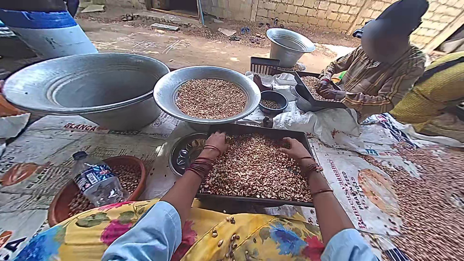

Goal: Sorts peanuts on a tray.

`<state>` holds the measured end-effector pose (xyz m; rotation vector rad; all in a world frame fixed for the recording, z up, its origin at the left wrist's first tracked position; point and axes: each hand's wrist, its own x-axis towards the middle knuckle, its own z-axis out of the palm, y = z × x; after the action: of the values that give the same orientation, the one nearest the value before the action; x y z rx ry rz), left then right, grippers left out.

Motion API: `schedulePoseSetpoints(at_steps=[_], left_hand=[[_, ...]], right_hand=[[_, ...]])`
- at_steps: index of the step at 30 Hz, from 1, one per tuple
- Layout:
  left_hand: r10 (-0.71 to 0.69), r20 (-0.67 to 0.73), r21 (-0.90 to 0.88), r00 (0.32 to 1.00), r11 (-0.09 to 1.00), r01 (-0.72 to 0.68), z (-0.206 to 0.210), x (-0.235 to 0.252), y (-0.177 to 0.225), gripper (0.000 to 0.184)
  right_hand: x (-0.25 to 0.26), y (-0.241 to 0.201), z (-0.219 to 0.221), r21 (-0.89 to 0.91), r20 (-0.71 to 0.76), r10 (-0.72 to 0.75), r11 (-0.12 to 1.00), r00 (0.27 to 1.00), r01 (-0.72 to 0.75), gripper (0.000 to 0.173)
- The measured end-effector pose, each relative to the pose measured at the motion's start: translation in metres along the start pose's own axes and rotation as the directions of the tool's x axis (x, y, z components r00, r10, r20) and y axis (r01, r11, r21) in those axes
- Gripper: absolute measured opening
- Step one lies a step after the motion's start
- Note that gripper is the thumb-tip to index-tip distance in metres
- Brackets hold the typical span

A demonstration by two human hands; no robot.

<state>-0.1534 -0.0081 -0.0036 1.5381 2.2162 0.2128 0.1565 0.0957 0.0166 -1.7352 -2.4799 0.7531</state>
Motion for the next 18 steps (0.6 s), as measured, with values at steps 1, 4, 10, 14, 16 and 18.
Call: schedulePoseSetpoints(at_steps=[1, 4, 10, 14, 16, 18], left_hand=[[0.005, 0.027, 0.028, 1.0, 1.0, -0.006, 0.003, 0.003, 0.003, 0.062], [0.074, 0.059, 0.048, 0.996, 0.996, -0.077, 0.015, 0.009, 0.013, 0.061], [0.169, 0.183, -0.168, 0.969, 0.976, -0.139, 0.028, -0.002, 0.042, 0.079], [0.324, 0.163, -0.605, 0.932, 0.779, -0.165, 0.03, -0.019, 0.041, 0.072], [0.351, 0.119, -0.825, 0.929, 0.556, -0.105, 0.026, -0.033, 0.042, 0.058], [0.351, 0.09, -0.938, 0.932, 0.346, -0.04, 0.016, -0.047, 0.048, 0.045]], right_hand=[[0.01, -0.001, 0.005, -0.063, -0.033, 0.067, 0.996, 0.997, -0.069, 0.067], [0.027, -0.022, 0.019, -0.194, -0.099, 0.121, 0.971, 0.988, -0.139, 0.071], [0.028, -0.079, 0.053, -0.089, 0.129, -0.1, 0.99, 0.987, 0.112, 0.074], [0.009, -0.082, 0.057, 0.426, 0.17, -0.288, 0.884, 0.942, 0.193, 0.045], [-0.006, -0.079, 0.051, 0.677, 0.105, -0.344, 0.712, 0.933, 0.186, 0.031], [-0.024, -0.078, 0.036, 0.789, 0.029, -0.36, 0.581, 0.933, 0.2, 0.022]])
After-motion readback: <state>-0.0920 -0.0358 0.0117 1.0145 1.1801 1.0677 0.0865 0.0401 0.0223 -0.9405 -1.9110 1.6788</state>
